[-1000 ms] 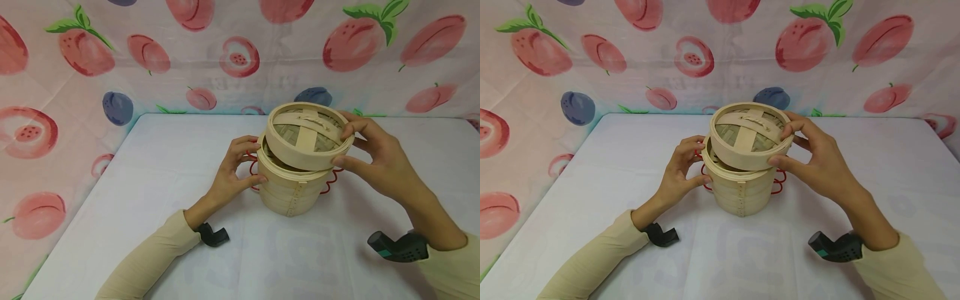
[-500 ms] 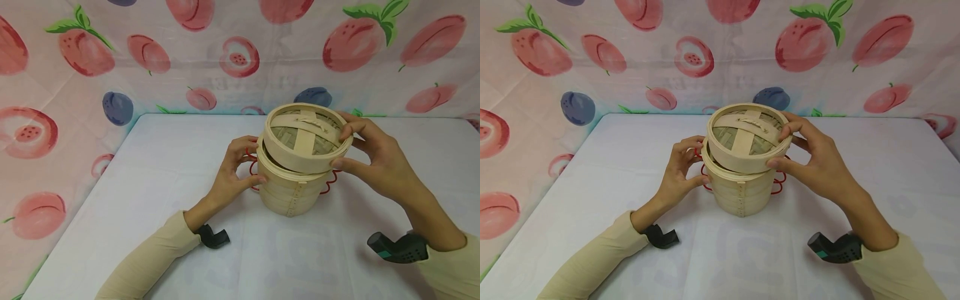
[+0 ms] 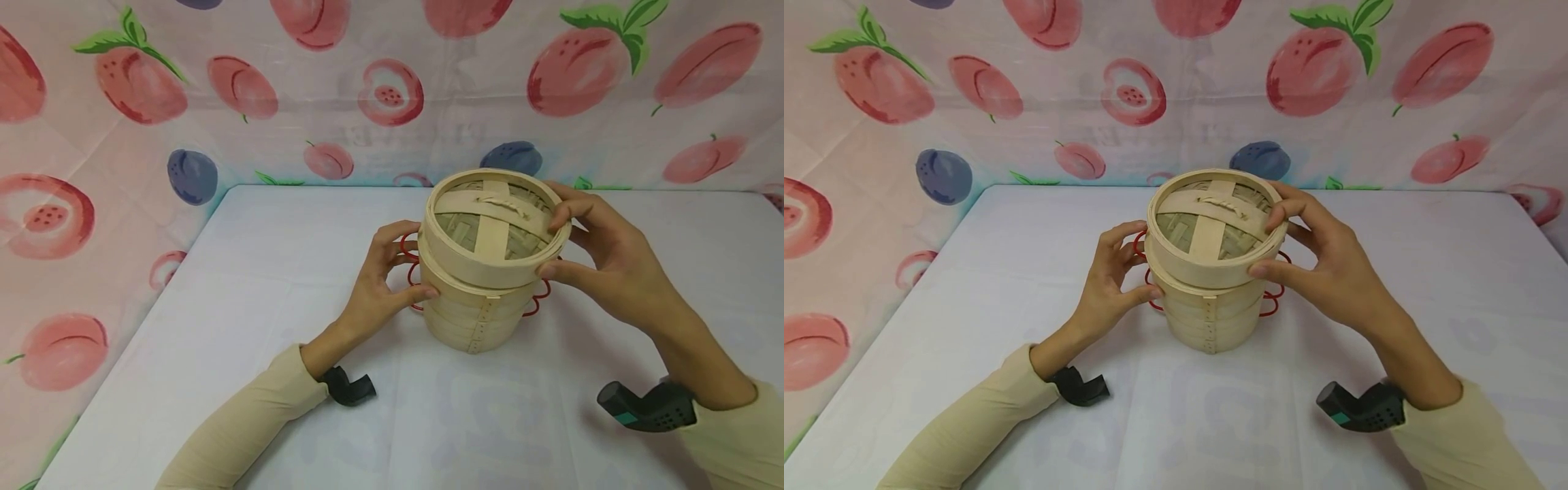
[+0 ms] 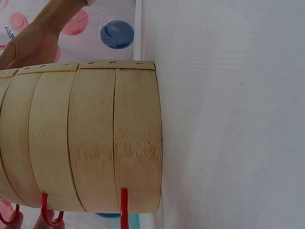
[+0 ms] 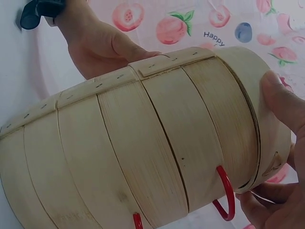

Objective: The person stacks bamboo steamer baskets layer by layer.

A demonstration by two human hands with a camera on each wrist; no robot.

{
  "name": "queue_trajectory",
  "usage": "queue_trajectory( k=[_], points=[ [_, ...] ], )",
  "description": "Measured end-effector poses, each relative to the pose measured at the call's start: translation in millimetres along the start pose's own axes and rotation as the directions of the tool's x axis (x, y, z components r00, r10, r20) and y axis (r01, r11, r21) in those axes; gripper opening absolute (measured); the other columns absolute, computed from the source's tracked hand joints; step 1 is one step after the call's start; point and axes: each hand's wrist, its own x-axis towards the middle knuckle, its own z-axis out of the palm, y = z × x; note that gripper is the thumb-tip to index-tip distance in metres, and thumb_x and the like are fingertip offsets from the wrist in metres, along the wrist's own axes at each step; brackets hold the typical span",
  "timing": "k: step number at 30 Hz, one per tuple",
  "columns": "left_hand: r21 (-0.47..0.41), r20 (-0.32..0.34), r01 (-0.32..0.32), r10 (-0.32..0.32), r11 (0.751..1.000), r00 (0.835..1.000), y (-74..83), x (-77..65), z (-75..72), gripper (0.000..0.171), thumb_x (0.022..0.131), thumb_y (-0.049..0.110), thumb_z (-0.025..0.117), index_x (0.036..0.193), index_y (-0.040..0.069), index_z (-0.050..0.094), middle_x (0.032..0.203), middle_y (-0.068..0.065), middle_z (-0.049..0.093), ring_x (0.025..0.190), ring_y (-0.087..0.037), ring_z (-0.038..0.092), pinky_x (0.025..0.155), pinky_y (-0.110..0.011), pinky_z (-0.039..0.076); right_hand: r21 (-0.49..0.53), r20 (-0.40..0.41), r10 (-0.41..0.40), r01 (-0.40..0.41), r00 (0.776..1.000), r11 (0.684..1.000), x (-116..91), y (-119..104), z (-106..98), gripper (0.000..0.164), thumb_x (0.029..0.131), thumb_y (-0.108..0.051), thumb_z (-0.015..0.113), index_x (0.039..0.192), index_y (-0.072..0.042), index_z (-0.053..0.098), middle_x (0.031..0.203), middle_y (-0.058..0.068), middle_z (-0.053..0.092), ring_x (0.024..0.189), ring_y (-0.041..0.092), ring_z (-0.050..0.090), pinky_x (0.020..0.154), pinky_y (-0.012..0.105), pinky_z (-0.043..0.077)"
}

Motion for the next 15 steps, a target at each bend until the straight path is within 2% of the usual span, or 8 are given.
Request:
queue_trajectory(
  k=[6, 11, 15],
  points=[
    [-0.002, -0.002, 0.013, -0.013, 1.0, 1.0, -0.3, -0.3, 0.5, 0.085, 0.078, 0.044, 0.075, 0.138, 0.004, 0.031, 0.141, -0.01, 0.037, 0.11, -0.029, 0.054, 0.09, -0.044, 0.046, -0.002, 0.006, 0.008, -0.008, 1.0, 1.0, -1.9, 2.5, 0.2, 0.046, 0.071, 0.008, 0.079, 0.104, 0.012, 0.047, 0.142, 0.022, 0.038, 0.135, 0.03, 0.03, 0.102, 0.023, 0.036],
    [0.002, -0.002, 0.017, -0.017, 1.0, 1.0, -0.1, -0.6, 0.2, 0.085, 0.078, 0.045, 0.075, 0.138, 0.004, 0.031, 0.142, -0.007, 0.036, 0.111, -0.029, 0.054, 0.091, -0.043, 0.046, 0.0, 0.022, -0.023, 0.023, 0.999, 1.0, -1.3, 5.2, 0.8, 0.046, 0.074, 0.003, 0.078, 0.105, 0.011, 0.046, 0.144, 0.019, 0.037, 0.137, 0.029, 0.029, 0.103, 0.022, 0.035],
    [0.003, -0.002, 0.023, -0.023, 1.0, 1.0, -0.3, -0.6, -0.3, 0.086, 0.078, 0.045, 0.075, 0.139, 0.005, 0.03, 0.142, -0.006, 0.037, 0.112, -0.028, 0.053, 0.092, -0.043, 0.045, 0.008, 0.024, 0.001, -0.001, 1.0, 1.0, -0.2, 3.4, 2.3, 0.046, 0.076, 0.005, 0.077, 0.105, 0.013, 0.043, 0.145, 0.02, 0.035, 0.138, 0.03, 0.026, 0.105, 0.023, 0.033]
  ],
)
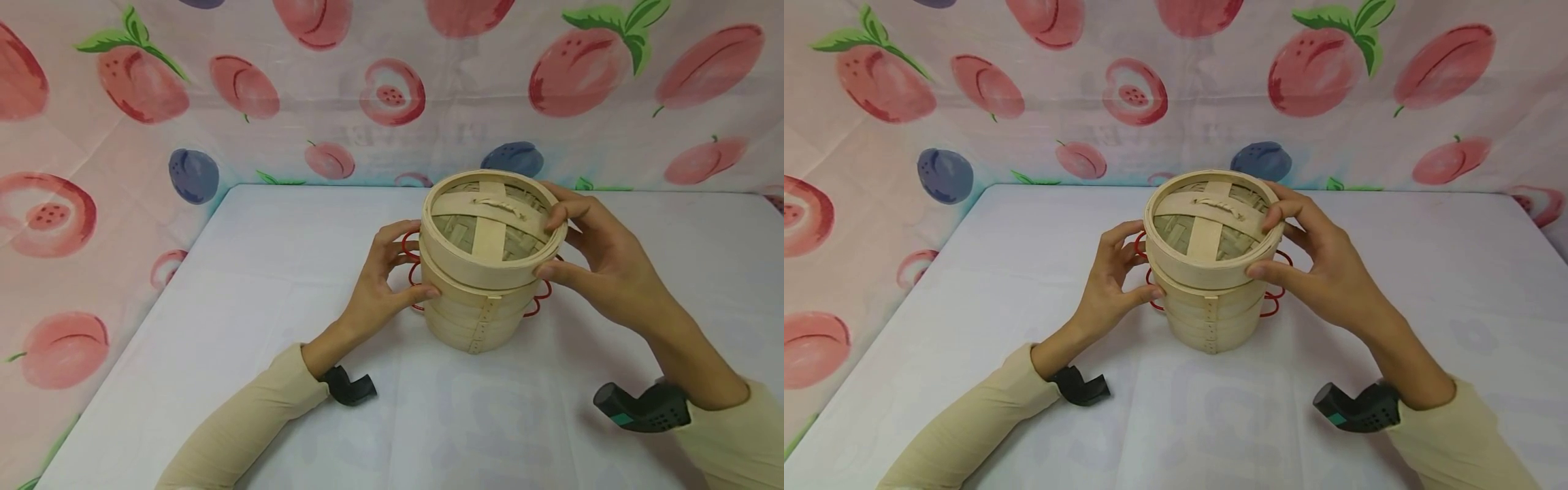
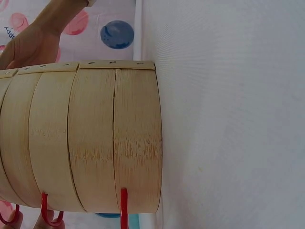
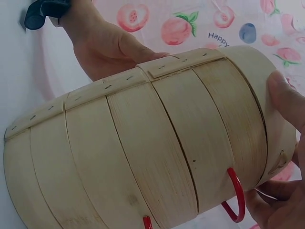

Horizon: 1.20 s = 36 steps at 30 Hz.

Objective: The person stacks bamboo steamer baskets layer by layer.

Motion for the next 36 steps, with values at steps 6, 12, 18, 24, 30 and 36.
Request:
queue_trajectory(
  k=[6, 12, 18, 24, 30, 36],
  points=[
    [-0.008, 0.0, 0.002, -0.002, 1.0, 1.0, 0.5, 1.3, -0.1, 0.088, 0.079, 0.045, 0.075, 0.144, 0.006, 0.029, 0.14, -0.006, 0.039, 0.111, -0.028, 0.053, 0.092, -0.043, 0.045, 0.034, 0.011, 0.015, -0.015, 1.0, 0.999, 1.1, -0.1, 1.6, 0.045, 0.078, 0.004, 0.076, 0.105, 0.015, 0.041, 0.146, 0.025, 0.031, 0.139, 0.033, 0.023, 0.105, 0.025, 0.033],
    [-0.006, -0.007, 0.007, -0.007, 1.0, 1.0, 1.1, 1.5, -0.4, 0.091, 0.079, 0.045, 0.075, 0.147, 0.008, 0.027, 0.138, -0.006, 0.039, 0.111, -0.027, 0.053, 0.093, -0.043, 0.046, 0.047, 0.052, -0.044, 0.041, 0.998, 0.998, 2.4, 3.7, 1.5, 0.048, 0.081, -0.003, 0.076, 0.108, 0.014, 0.04, 0.147, 0.023, 0.03, 0.137, 0.033, 0.027, 0.103, 0.026, 0.035],
    [-0.012, -0.006, 0.014, -0.014, 1.0, 1.0, 1.4, 1.4, -0.6, 0.091, 0.079, 0.045, 0.075, 0.148, 0.01, 0.026, 0.139, -0.006, 0.038, 0.112, -0.028, 0.053, 0.093, -0.043, 0.046, 0.067, 0.071, -0.08, 0.075, 0.994, 0.995, 3.3, 7.6, 0.1, 0.049, 0.082, -0.007, 0.075, 0.109, 0.015, 0.04, 0.148, 0.023, 0.031, 0.138, 0.033, 0.025, 0.104, 0.027, 0.034],
    [-0.008, -0.011, 0.033, -0.034, 0.999, 0.999, 2.4, 0.5, 0.2, 0.093, 0.079, 0.047, 0.074, 0.149, 0.011, 0.024, 0.139, -0.006, 0.037, 0.112, -0.031, 0.052, 0.094, -0.042, 0.045, 0.098, 0.079, -0.084, 0.076, 0.993, 0.992, 2.8, 10.2, -0.9, 0.05, 0.084, -0.008, 0.074, 0.111, 0.016, 0.04, 0.144, 0.025, 0.032, 0.14, 0.035, 0.019, 0.105, 0.028, 0.033],
    [-0.006, -0.01, 0.037, -0.037, 0.999, 0.999, 1.5, 0.7, 0.7, 0.093, 0.08, 0.047, 0.074, 0.149, 0.012, 0.023, 0.138, -0.006, 0.038, 0.112, -0.027, 0.053, 0.094, -0.042, 0.045, 0.096, 0.098, -0.096, 0.087, 0.991, 0.992, 3.7, 10.4, -1.9, 0.05, 0.084, -0.009, 0.073, 0.112, 0.015, 0.039, 0.146, 0.023, 0.031, 0.141, 0.034, 0.017, 0.105, 0.028, 0.032],
    [-0.001, -0.006, 0.041, -0.041, 0.999, 0.999, 1.8, 1.2, 1.1, 0.094, 0.079, 0.048, 0.074, 0.15, 0.012, 0.023, 0.138, -0.007, 0.038, 0.113, -0.025, 0.053, 0.094, -0.042, 0.045, 0.077, 0.077, -0.082, 0.076, 0.994, 0.994, 2.8, 8.9, 0.0, 0.051, 0.084, -0.008, 0.073, 0.113, 0.016, 0.039, 0.149, 0.025, 0.026, 0.141, 0.035, 0.018, 0.105, 0.027, 0.033]
  ],
)
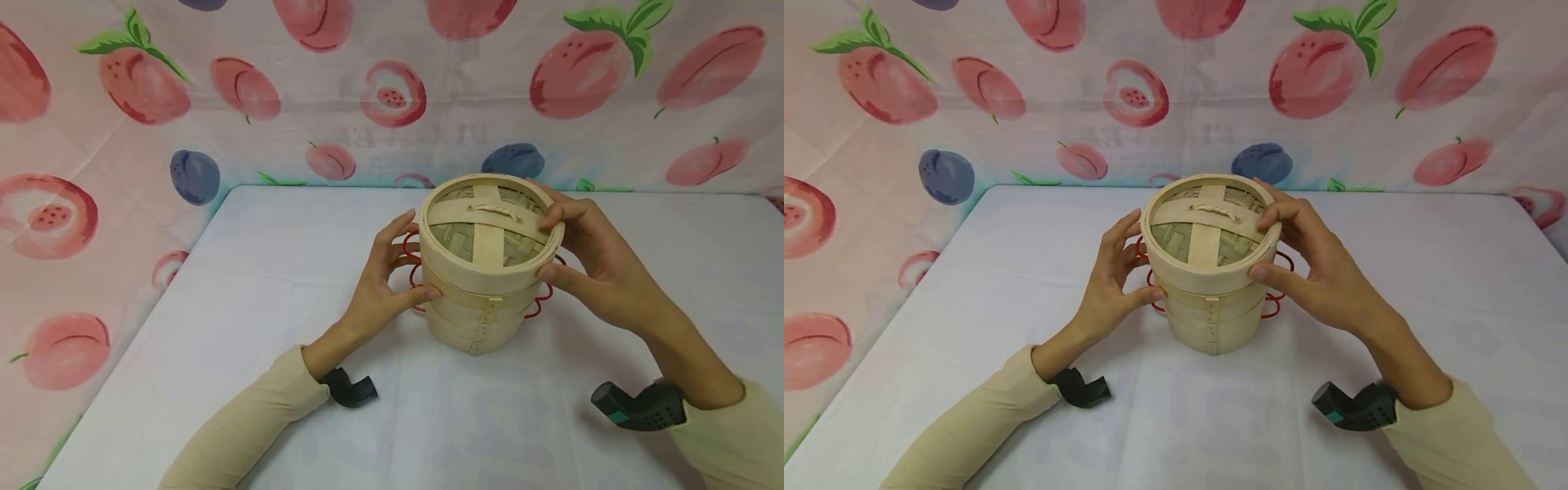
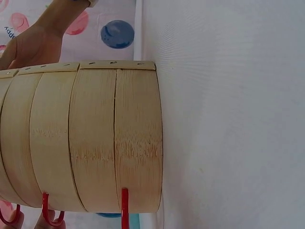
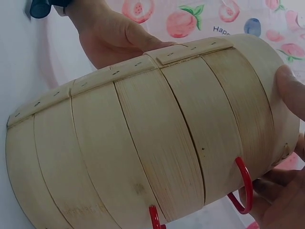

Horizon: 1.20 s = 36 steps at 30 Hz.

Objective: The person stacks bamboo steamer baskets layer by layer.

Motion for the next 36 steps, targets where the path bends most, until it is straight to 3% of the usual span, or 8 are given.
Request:
queue_trajectory(
  k=[17, 25, 32, 36],
  points=[
    [0.002, 0.007, 0.01, -0.01, 1.0, 1.0, 0.1, -1.1, -0.5, 0.095, 0.079, 0.049, 0.073, 0.15, 0.012, 0.022, 0.138, -0.006, 0.037, 0.113, -0.027, 0.052, 0.094, -0.042, 0.044, -0.033, 0.027, -0.022, 0.023, 0.999, 0.999, -1.0, -1.3, 0.1, 0.048, 0.087, -0.006, 0.071, 0.114, 0.016, 0.037, 0.15, 0.025, 0.024, 0.139, 0.035, 0.021, 0.102, 0.027, 0.033],
    [0.0, 0.009, 0.011, -0.011, 1.0, 1.0, 0.2, -1.5, -0.9, 0.095, 0.08, 0.049, 0.074, 0.15, 0.013, 0.021, 0.137, -0.006, 0.038, 0.114, -0.028, 0.052, 0.094, -0.042, 0.044, -0.049, 0.017, 0.005, -0.004, 1.0, 0.999, -1.6, -2.4, 1.3, 0.054, 0.086, -0.007, 0.072, 0.122, 0.015, 0.038, 0.151, 0.023, 0.024, 0.138, 0.034, 0.024, 0.102, 0.026, 0.033],
    [-0.002, 0.018, 0.006, -0.006, 1.0, 1.0, 0.4, -0.9, -1.7, 0.095, 0.08, 0.048, 0.073, 0.15, 0.012, 0.021, 0.138, -0.007, 0.037, 0.113, -0.032, 0.052, 0.094, -0.042, 0.044, -0.159, 0.034, 0.062, -0.055, 0.998, 0.986, -4.3, -7.0, -0.4, 0.059, 0.088, -0.006, 0.069, 0.134, 0.009, 0.036, 0.152, 0.02, 0.024, 0.14, 0.032, 0.022, 0.106, 0.025, 0.03],
    [0.006, 0.023, 0.001, -0.001, 1.0, 1.0, 1.5, 0.9, -3.7, 0.096, 0.08, 0.048, 0.073, 0.15, 0.011, 0.019, 0.137, -0.007, 0.036, 0.112, -0.032, 0.053, 0.094, -0.042, 0.045, -0.208, 0.039, 0.044, -0.035, 0.998, 0.978, -5.6, -7.1, -4.3, 0.064, 0.09, -0.015, 0.069, 0.138, 0.009, 0.034, 0.151, 0.02, 0.025, 0.14, 0.032, 0.022, 0.109, 0.026, 0.028]
  ],
)
